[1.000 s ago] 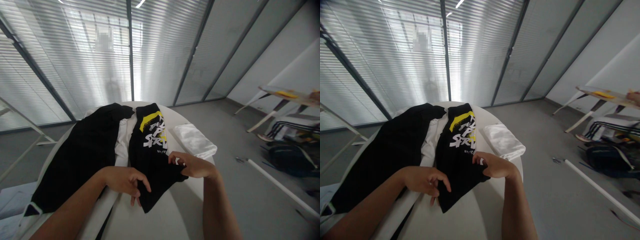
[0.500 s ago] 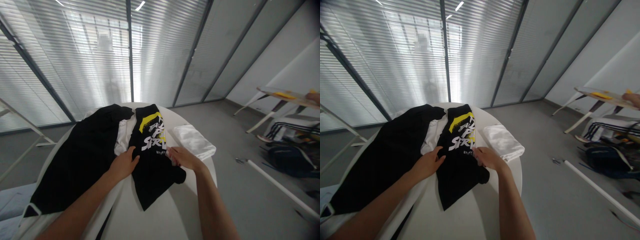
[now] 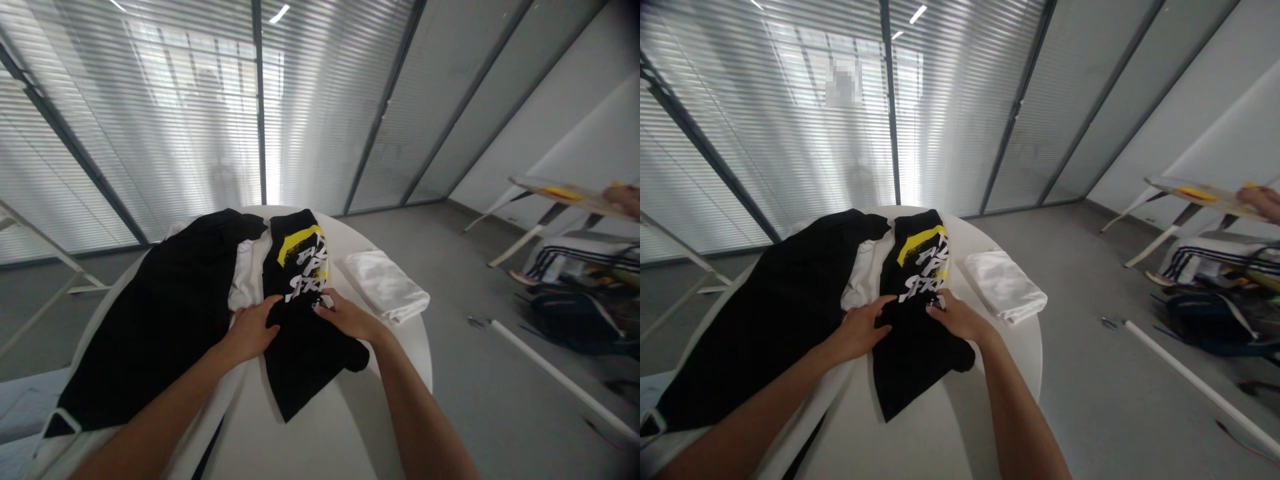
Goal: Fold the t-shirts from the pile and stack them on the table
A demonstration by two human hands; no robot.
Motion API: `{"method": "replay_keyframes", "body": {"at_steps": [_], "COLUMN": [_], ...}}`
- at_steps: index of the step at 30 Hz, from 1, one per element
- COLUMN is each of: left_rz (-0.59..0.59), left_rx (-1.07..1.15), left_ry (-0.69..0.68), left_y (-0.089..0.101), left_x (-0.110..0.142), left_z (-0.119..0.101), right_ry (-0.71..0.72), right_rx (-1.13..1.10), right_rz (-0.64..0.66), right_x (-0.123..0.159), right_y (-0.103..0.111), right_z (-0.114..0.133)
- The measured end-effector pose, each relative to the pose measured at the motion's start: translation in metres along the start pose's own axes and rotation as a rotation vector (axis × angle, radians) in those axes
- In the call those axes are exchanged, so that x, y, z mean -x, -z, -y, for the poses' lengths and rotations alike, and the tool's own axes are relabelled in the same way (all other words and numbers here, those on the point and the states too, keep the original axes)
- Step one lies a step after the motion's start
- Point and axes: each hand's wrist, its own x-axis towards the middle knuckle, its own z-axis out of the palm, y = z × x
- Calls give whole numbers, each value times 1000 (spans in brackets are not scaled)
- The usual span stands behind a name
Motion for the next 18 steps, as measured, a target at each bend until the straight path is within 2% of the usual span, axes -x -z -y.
{"method": "replay_keyframes", "body": {"at_steps": [3,5,8,10,13,15,18], "left_rz": [17,-8,-38,27,166,197,136], "left_rx": [334,526,787,909,860,736,548], "left_ry": [-9,34,163,244,284,260,198], "left_y": [6,13,25,31,35,34,29], "left_x": [-1,-2,-3,-2,-1,-1,-3], "left_z": [-3,-4,-2,0,7,11,13], "right_ry": [143,201,122,-2,-135,-189,-217], "right_rx": [-110,-180,-322,-394,-399,-358,-295], "right_rz": [27,49,163,274,350,266,69], "right_x": [0,4,14,21,23,18,7], "right_y": [0,3,10,15,17,13,5], "right_z": [3,8,17,21,20,15,8]}}
